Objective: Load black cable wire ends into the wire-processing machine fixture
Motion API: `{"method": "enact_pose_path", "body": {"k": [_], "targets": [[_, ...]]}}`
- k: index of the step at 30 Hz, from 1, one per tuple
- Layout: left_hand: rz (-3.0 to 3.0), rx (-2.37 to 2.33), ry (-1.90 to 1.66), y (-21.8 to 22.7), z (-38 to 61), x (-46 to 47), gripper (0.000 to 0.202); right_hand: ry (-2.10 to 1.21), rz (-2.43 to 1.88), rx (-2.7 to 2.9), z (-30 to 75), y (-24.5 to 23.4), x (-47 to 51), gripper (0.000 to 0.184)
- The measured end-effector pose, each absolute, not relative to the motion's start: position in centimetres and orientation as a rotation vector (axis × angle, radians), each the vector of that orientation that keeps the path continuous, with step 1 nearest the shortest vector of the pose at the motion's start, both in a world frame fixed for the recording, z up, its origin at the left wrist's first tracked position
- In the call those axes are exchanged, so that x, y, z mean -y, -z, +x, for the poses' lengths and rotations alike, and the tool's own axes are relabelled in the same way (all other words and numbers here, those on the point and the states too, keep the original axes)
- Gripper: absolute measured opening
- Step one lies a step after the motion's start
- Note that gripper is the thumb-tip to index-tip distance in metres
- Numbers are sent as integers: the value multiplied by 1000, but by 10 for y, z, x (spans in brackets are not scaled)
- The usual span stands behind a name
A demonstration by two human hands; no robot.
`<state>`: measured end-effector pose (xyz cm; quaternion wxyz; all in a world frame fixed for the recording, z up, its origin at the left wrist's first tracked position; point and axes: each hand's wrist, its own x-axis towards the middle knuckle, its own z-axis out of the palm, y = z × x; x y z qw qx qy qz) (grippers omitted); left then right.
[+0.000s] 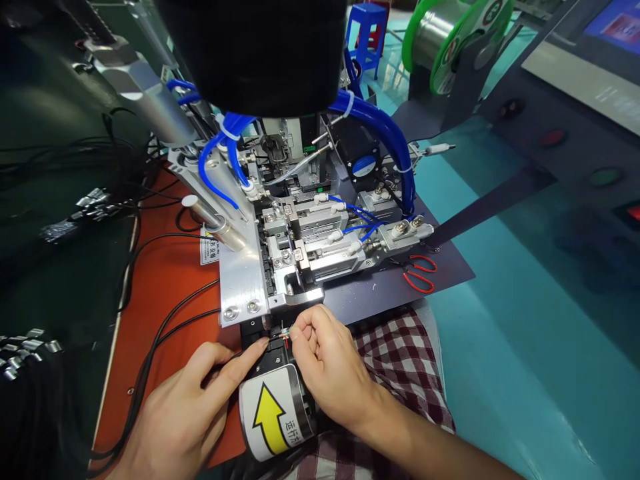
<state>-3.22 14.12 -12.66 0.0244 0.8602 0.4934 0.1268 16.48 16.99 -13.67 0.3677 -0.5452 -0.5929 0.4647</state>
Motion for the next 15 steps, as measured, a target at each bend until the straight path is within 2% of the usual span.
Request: {"method": "enact_pose_path", "body": {"k": [2,6,8,11,13,15], "targets": [[2673,-1536,-381,126,-32,-142,42,-1254,-1438,1463,164,134,-172,16],[2692,-1540,-346,123,-32,-142,41,-1634,-1446,1238,163,131,-175,20],[2695,-1534,-305,121,-32,-142,40,-1585,-1460,1280,163,131,-175,19],[2692,-1526,-257,121,-33,-142,42,-1280,-1515,1425,163,130,-175,16],[2688,-1534,-281,122,-33,-142,43,-1370,-1519,1349,162,131,-175,17],[2689,-1547,-337,124,-32,-142,43,-1600,-1481,1183,162,132,-175,18]]}}
